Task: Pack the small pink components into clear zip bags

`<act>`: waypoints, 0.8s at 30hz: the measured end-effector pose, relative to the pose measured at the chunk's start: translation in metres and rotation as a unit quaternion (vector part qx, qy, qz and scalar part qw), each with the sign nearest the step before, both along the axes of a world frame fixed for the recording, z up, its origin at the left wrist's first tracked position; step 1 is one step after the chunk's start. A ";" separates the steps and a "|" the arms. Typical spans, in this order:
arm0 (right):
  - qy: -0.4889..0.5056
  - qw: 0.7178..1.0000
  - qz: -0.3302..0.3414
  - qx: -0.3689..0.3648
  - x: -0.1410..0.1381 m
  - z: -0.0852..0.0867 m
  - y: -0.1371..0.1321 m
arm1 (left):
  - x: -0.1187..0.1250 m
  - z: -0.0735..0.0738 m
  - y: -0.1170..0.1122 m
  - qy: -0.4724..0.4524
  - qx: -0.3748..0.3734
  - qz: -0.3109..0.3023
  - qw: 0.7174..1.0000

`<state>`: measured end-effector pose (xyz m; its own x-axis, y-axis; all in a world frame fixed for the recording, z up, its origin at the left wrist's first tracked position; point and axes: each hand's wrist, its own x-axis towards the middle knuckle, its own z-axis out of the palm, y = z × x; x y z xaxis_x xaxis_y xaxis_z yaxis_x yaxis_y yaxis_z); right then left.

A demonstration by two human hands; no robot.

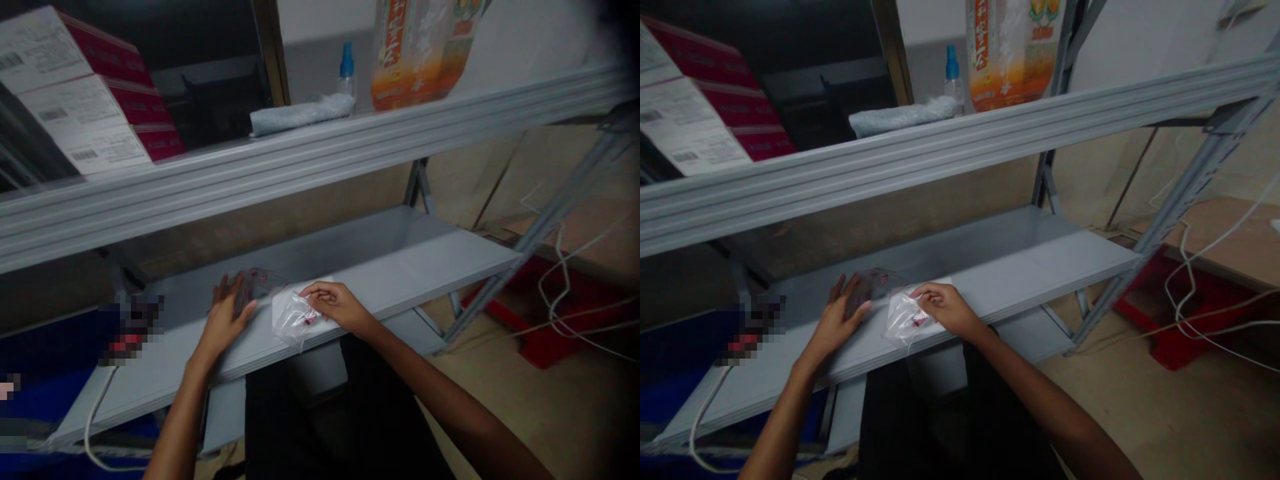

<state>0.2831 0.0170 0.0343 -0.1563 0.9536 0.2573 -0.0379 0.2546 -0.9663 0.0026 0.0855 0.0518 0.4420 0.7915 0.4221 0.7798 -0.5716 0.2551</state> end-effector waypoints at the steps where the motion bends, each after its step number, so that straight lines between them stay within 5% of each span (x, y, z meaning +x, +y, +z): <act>1: -0.004 1.000 0.005 -0.003 -0.001 0.000 0.000 | 0.006 0.001 0.006 0.046 0.028 -0.001 0.999; 7: -0.014 1.000 -0.001 -0.002 0.003 0.004 -0.002 | 0.027 -0.016 0.049 0.196 -0.003 -0.024 0.980; 12: 0.020 0.998 -0.006 -0.051 0.010 0.001 0.003 | 0.014 -0.025 0.059 0.189 -0.011 0.009 0.982; 16: 0.076 0.993 0.015 -0.083 0.009 -0.003 0.005 | 0.018 -0.010 0.031 0.137 0.060 0.021 0.988; 19: 0.091 0.991 0.040 -0.085 0.011 -0.001 0.003 | 0.034 -0.003 -0.005 0.108 0.074 -0.067 0.989; 22: 0.109 0.989 0.052 -0.079 0.016 0.004 0.000 | 0.051 -0.011 -0.036 0.093 0.022 -0.147 0.984; 24: 0.118 0.989 0.047 -0.076 0.019 0.008 -0.002 | 0.058 -0.019 -0.050 0.073 0.004 -0.135 0.988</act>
<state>0.3020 0.0153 0.0428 -0.1994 0.9681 0.1516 -0.2840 0.0910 -0.9545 0.0607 0.0354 0.0323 0.6931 0.6339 0.3432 0.6273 -0.7650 0.1459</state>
